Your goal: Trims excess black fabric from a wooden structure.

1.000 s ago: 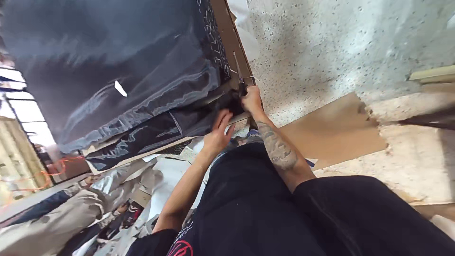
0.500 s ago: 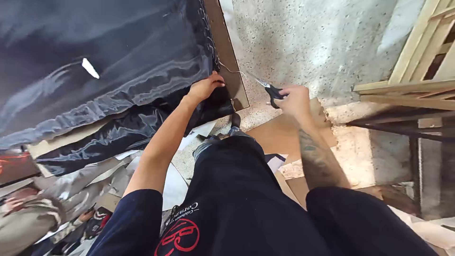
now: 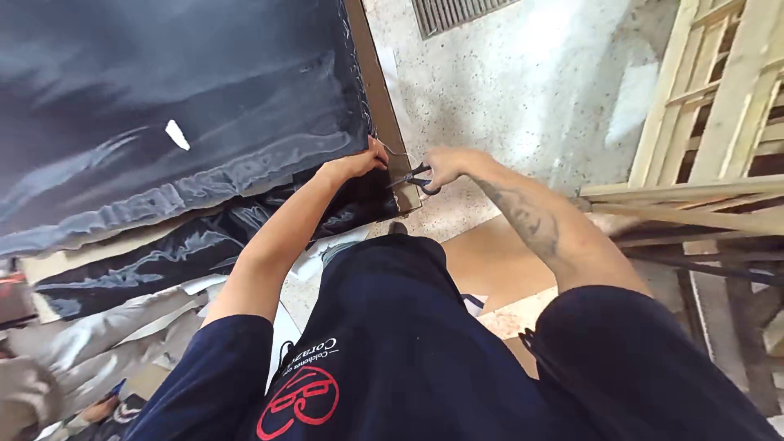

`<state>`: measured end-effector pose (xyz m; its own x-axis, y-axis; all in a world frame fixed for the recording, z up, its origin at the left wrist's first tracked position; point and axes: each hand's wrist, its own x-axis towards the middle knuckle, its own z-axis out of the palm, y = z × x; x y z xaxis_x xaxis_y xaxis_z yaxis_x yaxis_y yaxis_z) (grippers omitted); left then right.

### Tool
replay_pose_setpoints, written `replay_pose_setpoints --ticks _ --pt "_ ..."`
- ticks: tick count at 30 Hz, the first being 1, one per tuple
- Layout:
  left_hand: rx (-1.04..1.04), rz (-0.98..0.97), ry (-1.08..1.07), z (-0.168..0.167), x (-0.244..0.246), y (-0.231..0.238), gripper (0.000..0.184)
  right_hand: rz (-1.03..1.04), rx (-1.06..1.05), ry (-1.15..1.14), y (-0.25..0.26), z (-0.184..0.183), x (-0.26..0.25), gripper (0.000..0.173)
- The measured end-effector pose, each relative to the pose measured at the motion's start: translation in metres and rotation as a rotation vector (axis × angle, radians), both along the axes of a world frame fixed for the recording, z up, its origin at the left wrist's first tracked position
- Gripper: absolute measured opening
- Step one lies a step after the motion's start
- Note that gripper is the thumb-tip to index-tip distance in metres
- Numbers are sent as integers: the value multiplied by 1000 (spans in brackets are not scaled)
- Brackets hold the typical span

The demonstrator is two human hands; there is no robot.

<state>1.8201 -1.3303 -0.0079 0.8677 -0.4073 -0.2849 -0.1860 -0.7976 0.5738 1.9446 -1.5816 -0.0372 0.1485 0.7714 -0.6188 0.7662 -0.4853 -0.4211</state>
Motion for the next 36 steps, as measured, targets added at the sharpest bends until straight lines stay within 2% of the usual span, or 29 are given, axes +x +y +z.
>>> replay_pose_setpoints --ticks 5,8,13,16,19,23,25,27,30,32,34,36 --pt "-27 0 -32 -11 -1 3 22 9 25 65 11 -1 -2 54" --pt "-45 39 -28 -6 -4 2 22 -34 91 105 -7 -2 11 49" --pt "-15 226 -2 5 -27 2 24 -370 55 87 -105 17 32 58" --pt "92 398 107 7 -45 -4 31 -588 132 62 -131 20 -12 57" --pt "135 541 165 10 -48 -10 32 -805 220 67 -108 12 -76 49" --pt "204 599 228 27 -54 -23 34 -1049 306 -17 -37 5 -129 41" --pt "200 612 160 24 -63 -28 32 -1052 305 -66 -3 -8 -139 47" --pt "212 653 142 20 -69 -30 31 -976 284 -149 20 -21 -143 46" --pt "231 697 145 19 -72 -27 29 -854 363 -286 24 -7 -147 39" --pt "200 711 141 16 -74 -26 30 -846 506 -265 16 9 -156 47" --pt "124 693 124 10 -79 -26 32 -820 491 -128 9 17 -175 79" --pt "7 612 107 6 -85 -27 35 -659 417 -139 11 7 -192 104"
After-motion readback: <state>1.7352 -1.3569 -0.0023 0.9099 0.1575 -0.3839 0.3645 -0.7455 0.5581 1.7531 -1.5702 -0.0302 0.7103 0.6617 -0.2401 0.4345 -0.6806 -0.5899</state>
